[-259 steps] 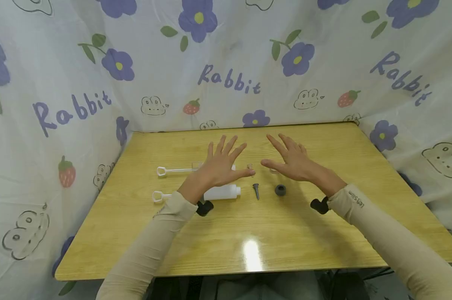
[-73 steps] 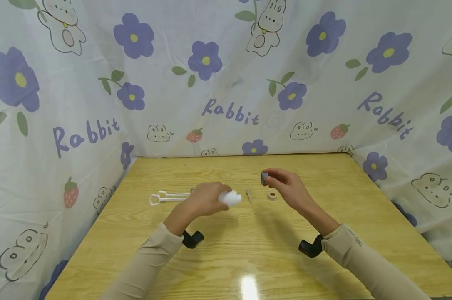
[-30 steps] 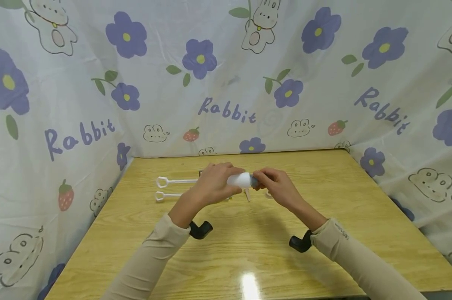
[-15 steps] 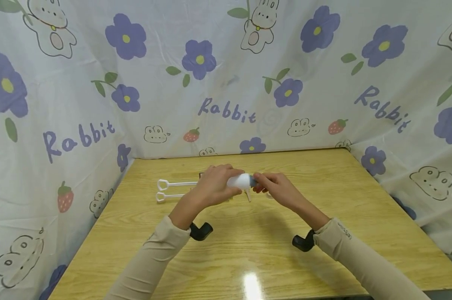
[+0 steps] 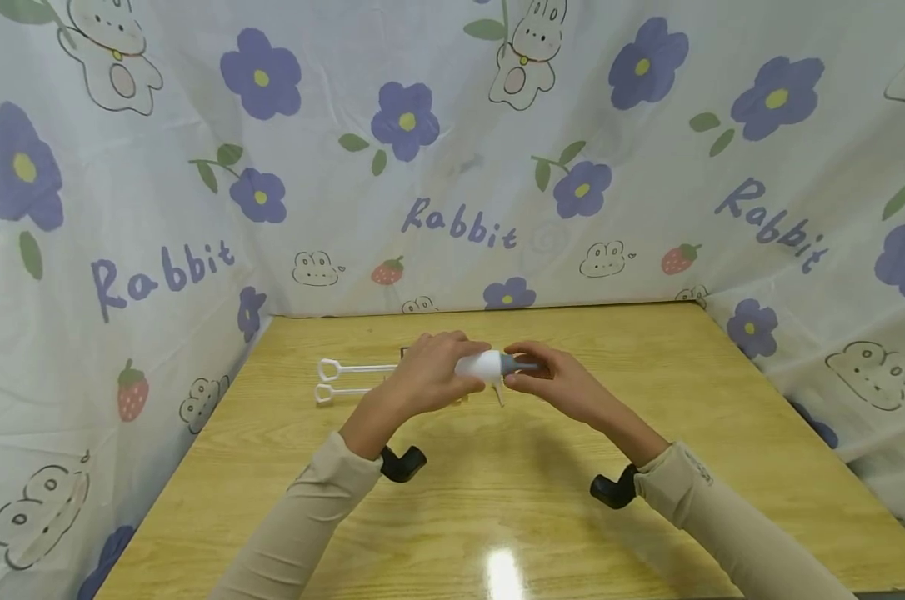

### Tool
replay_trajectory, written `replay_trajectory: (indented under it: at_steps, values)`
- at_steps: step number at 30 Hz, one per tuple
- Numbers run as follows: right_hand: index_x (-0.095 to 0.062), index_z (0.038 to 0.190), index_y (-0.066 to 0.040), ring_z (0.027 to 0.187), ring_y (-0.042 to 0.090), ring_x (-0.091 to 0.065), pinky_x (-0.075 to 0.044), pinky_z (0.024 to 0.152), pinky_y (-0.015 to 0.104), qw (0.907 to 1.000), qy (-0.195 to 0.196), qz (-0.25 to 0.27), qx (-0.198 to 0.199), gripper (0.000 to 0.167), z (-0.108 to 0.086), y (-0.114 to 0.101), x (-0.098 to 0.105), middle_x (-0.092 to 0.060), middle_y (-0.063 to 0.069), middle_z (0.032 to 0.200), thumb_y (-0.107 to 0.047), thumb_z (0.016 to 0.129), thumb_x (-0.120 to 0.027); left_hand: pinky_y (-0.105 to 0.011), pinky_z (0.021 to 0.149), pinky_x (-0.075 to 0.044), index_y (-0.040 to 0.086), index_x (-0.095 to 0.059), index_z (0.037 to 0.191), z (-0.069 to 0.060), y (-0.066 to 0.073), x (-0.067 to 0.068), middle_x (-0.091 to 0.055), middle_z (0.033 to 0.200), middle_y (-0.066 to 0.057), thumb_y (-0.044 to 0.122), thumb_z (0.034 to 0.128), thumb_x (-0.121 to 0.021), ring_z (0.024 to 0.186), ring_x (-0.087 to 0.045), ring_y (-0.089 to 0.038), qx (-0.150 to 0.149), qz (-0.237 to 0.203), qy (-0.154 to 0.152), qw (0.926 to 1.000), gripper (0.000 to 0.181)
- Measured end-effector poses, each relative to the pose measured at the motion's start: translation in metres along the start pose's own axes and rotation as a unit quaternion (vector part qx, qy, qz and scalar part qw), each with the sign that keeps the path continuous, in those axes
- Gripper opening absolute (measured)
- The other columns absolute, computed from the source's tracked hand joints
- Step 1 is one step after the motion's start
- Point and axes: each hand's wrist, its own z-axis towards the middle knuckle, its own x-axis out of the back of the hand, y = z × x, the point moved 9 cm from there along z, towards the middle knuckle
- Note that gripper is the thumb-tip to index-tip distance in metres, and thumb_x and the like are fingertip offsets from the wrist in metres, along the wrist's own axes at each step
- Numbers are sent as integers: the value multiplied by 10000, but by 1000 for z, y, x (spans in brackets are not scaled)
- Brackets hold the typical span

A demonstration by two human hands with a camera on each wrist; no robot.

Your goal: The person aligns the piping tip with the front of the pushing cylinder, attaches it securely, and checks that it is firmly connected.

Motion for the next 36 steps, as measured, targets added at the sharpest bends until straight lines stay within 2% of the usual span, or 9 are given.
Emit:
replay_trajectory:
  at_steps: [2,6,11,16,22,27,29,33,36]
  values:
    - [-588,1425,-141,1261,299,-655,-559,1019,465,10000,41,-1,75,481,-1,-1,-1,-648,108,1378,-388,1018,-659,-475,942,-454,211,-657,1408,0,0,-2,-704,1247,-61,320,932,-778,1013,-658,-259,-4,-20,-24,10000,503]
    - [-675,1335,-144,1117,260,-693,-559,963,472,9991,271,-341,8,429,-2,-1,2,-734,86,1209,-449,1048,-585,-489,957,-453,215,-656,1409,-1,1,-4,-701,1268,-66,320,932,-779,1026,-660,-271,-13,-68,-47,10000,503]
    - [-603,1390,-136,1254,320,-660,-559,1018,491,9996,228,-123,87,450,-2,-1,1,-651,117,1355,-393,1024,-649,-484,948,-460,206,-657,1409,-2,1,-3,-705,1262,-68,321,926,-783,1019,-663,-274,-17,-31,3,10000,512]
    - [-678,1289,-127,1151,296,-697,-566,959,457,9988,290,-343,171,390,0,-1,2,-720,117,1224,-423,1049,-594,-479,930,-464,208,-658,1408,-2,1,-3,-705,1263,-68,324,926,-783,1013,-664,-270,-43,-34,20,10000,512]
    - [-626,1356,-114,1218,333,-678,-565,1003,489,9994,241,-60,247,414,-1,-1,1,-667,140,1328,-351,1020,-665,-481,932,-469,208,-661,1406,-2,2,-3,-708,1250,-68,318,921,-791,1002,-663,-267,-60,-55,58,10000,515]
    - [-700,1242,-89,980,218,-729,-570,927,410,9989,354,-206,248,350,-2,-3,3,-755,81,1066,-366,1039,-629,-487,939,-480,219,-666,1400,-3,3,-4,-709,1246,-70,309,916,-801,1026,-662,-272,-134,-62,156,9998,511]
    - [-708,1231,-77,947,196,-731,-579,916,403,9990,349,-182,224,354,-1,-4,3,-763,68,1034,-364,1043,-623,-487,939,-487,218,-670,1394,-4,5,-3,-712,1241,-67,305,913,-805,1041,-665,-274,-206,2,234,9995,508]
    - [-706,1243,-59,981,232,-730,-577,930,417,9994,225,-138,217,372,0,-3,2,-761,97,1069,-362,1046,-619,-486,945,-499,205,-675,1388,-5,7,-2,-719,1232,-63,312,912,-805,1048,-674,-271,-362,178,360,9985,505]
    - [-670,1329,-97,1113,273,-707,-566,967,443,9993,134,-318,165,422,1,1,2,-730,106,1223,-402,1042,-613,-486,939,-515,186,-681,1374,-5,3,-4,-727,1227,-74,315,903,-814,1028,-691,-279,-336,340,350,9982,506]
